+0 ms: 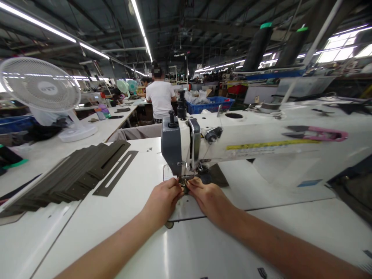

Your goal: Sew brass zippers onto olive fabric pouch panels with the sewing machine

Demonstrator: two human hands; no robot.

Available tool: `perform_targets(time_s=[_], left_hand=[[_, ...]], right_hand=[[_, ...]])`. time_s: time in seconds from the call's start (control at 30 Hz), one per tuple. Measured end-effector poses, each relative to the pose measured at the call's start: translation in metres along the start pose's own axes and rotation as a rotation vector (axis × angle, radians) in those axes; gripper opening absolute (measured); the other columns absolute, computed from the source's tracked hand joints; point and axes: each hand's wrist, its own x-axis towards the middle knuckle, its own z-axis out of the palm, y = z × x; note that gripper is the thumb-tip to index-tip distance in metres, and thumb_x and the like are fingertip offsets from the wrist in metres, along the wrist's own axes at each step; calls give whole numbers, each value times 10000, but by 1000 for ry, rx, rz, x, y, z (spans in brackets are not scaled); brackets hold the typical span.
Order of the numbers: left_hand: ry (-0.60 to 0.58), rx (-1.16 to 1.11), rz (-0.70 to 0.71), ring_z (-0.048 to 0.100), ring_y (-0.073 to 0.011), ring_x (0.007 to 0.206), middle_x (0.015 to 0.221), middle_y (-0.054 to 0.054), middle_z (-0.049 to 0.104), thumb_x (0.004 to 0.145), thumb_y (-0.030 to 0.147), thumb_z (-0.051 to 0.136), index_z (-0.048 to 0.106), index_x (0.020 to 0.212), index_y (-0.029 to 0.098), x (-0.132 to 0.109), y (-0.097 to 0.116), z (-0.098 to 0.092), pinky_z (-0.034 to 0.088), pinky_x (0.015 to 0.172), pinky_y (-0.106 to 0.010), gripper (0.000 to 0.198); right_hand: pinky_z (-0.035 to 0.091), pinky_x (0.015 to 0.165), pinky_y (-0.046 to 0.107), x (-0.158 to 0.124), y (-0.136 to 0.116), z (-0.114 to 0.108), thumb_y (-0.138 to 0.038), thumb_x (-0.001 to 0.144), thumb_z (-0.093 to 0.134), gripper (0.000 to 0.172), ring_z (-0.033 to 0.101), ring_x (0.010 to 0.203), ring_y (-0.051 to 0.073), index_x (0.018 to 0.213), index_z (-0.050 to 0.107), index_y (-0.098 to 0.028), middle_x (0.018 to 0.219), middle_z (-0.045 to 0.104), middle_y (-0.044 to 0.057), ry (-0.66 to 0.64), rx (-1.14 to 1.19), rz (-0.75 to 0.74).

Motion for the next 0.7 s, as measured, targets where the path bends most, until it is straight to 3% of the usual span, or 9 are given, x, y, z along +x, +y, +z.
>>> perform_targets(time_s=[0.47,0.53,0.63,0.7], left_hand=[[32,-5,-41,593,-150,714,788,-41,582,857,154,475,593,728,156,2,1,3,501,656,-246,175],[46,-7,-45,591,-149,717,792,-38,585,852,158,483,592,727,162,1,-1,2,502,654,-245,166],[50,19,-50,593,-164,738,847,-49,603,842,171,500,599,750,168,-3,2,-5,511,667,-280,136],[45,51,-19,596,-185,754,892,-61,616,831,178,515,609,815,172,-9,13,-11,518,678,-325,96]], right_hand=[[500,697,287,1,1,7,-91,863,417,204,626,792,193,927,605,-132,933,659,95,-38,-68,76],[483,751,295,4,5,1,-140,831,513,153,608,840,199,959,595,-138,950,651,88,-65,-105,95],[444,819,379,4,12,-17,-295,746,645,258,559,927,271,936,597,-128,952,632,120,-94,-301,153],[451,743,387,-3,11,-30,-228,744,623,128,560,863,286,818,602,-126,862,625,130,-128,-479,194]])
